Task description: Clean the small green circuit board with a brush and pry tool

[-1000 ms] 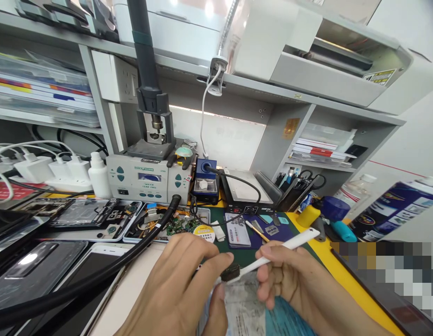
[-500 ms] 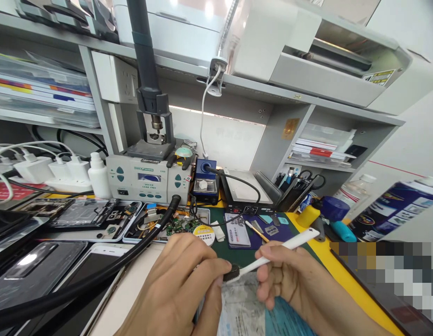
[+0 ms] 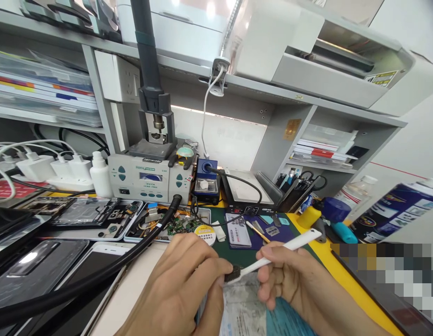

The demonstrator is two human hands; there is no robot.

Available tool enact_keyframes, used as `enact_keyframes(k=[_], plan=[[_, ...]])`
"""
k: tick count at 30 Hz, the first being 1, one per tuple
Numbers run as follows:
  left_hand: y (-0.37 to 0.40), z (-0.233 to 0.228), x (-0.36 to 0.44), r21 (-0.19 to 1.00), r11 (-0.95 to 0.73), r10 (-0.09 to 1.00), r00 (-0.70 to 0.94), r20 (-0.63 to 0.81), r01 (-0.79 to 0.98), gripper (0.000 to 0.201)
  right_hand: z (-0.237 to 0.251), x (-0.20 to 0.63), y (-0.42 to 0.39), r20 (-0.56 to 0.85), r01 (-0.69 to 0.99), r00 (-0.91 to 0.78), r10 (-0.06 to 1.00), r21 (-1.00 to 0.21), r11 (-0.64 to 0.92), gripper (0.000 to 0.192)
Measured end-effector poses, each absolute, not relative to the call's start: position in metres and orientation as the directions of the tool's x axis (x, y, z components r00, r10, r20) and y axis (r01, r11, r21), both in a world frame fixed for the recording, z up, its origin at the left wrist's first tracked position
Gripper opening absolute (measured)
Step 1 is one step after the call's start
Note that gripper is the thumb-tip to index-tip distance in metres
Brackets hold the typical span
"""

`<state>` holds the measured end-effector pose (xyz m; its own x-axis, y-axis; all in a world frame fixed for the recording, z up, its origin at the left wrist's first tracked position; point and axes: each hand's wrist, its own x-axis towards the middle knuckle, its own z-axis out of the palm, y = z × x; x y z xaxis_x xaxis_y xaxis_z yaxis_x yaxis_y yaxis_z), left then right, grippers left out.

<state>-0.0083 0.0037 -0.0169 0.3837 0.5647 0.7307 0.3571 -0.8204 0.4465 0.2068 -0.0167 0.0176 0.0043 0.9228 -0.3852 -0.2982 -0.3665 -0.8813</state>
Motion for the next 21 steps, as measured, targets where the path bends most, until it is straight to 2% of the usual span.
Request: enact_keyframes(k=[4,10,21], plan=[[0.0038,-0.0171,-0.008,0.446,-0.812,0.571,0.356,0.74,0.376,0.029,0.0177,0.2074,-0.0174,-0.393,-0.315,0.002,0.919,-0.873,-0.373,0.014],[0.0046,-0.0155,-0.0088,0.398,-0.832,0.542,0.416,0.73,0.387,0.039,0.016,0.2097,-0.0183,-0.381,-0.301,-0.031,0.924,-0.878,-0.372,0.017],[0.0017,-0.0179,-0.0137,0.39,-0.842,0.532,0.453,0.716,0.373,0.035,0.0172,0.2073,-0.0166,-0.377,-0.299,-0.029,0.926,-0.881,-0.367,0.016]])
